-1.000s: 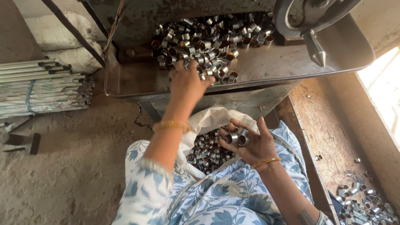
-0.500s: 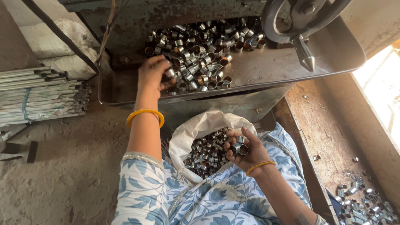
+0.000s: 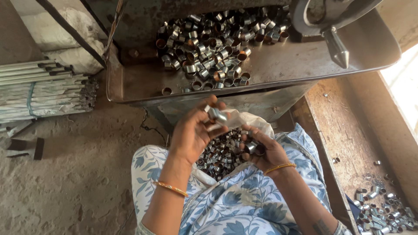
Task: The person sits on the floor and repeatedly picks small cylindrical metal parts from a white sack, places them into a metal tray, and occasionally moves them around within the tray. The task involves continuous handling of the parts without using any tools.
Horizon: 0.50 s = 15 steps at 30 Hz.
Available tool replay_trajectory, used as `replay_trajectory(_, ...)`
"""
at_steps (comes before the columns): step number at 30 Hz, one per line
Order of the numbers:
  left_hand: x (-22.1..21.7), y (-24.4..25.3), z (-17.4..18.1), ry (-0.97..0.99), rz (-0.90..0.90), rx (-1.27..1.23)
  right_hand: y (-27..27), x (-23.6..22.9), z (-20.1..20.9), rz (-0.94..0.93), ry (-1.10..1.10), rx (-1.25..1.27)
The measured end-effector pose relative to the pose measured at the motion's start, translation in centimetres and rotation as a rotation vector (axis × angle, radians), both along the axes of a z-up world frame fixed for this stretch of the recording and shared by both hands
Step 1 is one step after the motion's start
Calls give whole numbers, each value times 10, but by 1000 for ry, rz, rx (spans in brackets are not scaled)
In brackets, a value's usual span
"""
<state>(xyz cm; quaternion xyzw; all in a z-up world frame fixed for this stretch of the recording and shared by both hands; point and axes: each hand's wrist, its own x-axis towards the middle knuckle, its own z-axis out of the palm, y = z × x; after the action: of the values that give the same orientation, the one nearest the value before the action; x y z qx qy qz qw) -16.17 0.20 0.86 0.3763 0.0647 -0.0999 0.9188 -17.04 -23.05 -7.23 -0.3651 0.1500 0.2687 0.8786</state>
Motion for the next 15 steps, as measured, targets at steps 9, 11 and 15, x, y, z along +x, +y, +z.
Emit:
replay_trajectory(9,-35,-14,-39,-113,-168,912,-12,-2,-4,42,-94,-207)
replay_trajectory(11,-37,-17,-43,-346,-22,1168,-14,-2,-10,33,-65,-151)
replay_trajectory(15,-11,-20,-28,-777,412,1364,-13,-6,-11,-8,-22,-6)
